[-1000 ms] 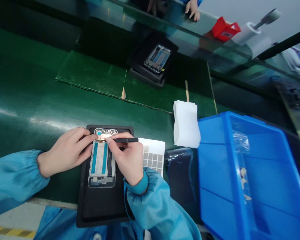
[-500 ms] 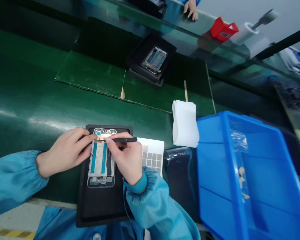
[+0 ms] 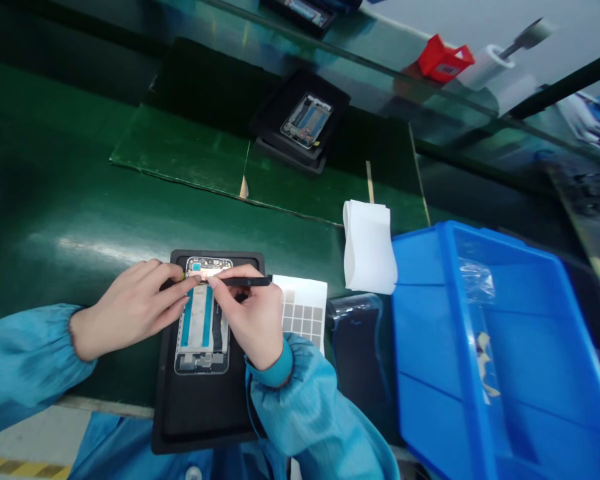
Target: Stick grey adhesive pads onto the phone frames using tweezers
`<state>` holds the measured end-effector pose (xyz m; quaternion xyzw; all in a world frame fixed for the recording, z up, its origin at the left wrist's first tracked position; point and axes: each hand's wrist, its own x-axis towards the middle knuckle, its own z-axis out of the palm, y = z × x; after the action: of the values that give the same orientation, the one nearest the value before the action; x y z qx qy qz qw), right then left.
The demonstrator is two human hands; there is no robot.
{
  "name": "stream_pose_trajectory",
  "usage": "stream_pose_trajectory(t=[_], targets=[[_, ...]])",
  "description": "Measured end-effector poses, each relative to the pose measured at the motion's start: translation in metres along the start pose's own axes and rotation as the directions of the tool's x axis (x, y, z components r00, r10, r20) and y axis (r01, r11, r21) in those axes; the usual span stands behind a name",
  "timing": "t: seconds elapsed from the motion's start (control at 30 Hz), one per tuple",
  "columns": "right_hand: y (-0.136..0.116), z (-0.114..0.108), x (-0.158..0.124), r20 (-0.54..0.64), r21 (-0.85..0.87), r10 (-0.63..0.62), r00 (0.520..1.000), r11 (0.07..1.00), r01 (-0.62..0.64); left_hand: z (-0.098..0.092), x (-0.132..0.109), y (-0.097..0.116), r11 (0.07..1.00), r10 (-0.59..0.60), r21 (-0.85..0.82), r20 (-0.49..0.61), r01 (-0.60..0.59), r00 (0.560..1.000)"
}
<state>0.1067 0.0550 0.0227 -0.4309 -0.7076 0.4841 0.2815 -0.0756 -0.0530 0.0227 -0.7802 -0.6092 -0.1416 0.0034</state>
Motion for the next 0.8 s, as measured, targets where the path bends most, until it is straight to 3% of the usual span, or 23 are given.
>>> stream_pose_trajectory(t=[0.2,0.43,0.5,0.57,0.6,0.67,0.73,0.8], targets=[[-0.004,-0.005,0.002,-0.108,0.106,0.018,0.994,0.994,-0.007,-0.008,-0.002,0.007,0.999,0.026,0.028,0.087,-0.029,0.996],[-0.01,-0.026,-0.001,-0.221,0.066,-0.008,0.975,0.998,0.023,-0.01,-0.003,0.009,0.996,0.06,0.057,0.184,-0.072,0.981],[-0.011,-0.037,-0.008,-0.254,0.065,-0.004,0.967,0.998,0.022,-0.01,-0.005,0.01,0.998,-0.01,0.061,0.163,0.0,0.987],[-0.007,-0.048,-0.018,-0.284,0.085,0.014,0.959,0.996,0.011,-0.009,-0.01,0.012,0.982,-0.187,0.054,0.096,0.182,0.978],[-0.004,-0.054,-0.024,-0.298,0.094,0.027,0.954,0.996,0.001,-0.009,-0.013,0.014,0.953,-0.301,0.052,0.075,0.298,0.951],[0.004,-0.064,-0.037,-0.319,0.11,0.054,0.946,0.994,-0.02,-0.01,-0.019,0.02,0.861,-0.508,0.071,0.121,0.503,0.853],[0.012,-0.07,-0.048,-0.319,0.125,0.079,0.944,0.991,-0.041,-0.011,-0.019,0.027,0.789,-0.611,0.114,0.25,0.604,0.751],[0.018,-0.073,-0.056,-0.301,0.137,0.09,0.949,0.989,-0.051,-0.012,-0.014,0.033,0.757,-0.64,0.142,0.36,0.638,0.679]])
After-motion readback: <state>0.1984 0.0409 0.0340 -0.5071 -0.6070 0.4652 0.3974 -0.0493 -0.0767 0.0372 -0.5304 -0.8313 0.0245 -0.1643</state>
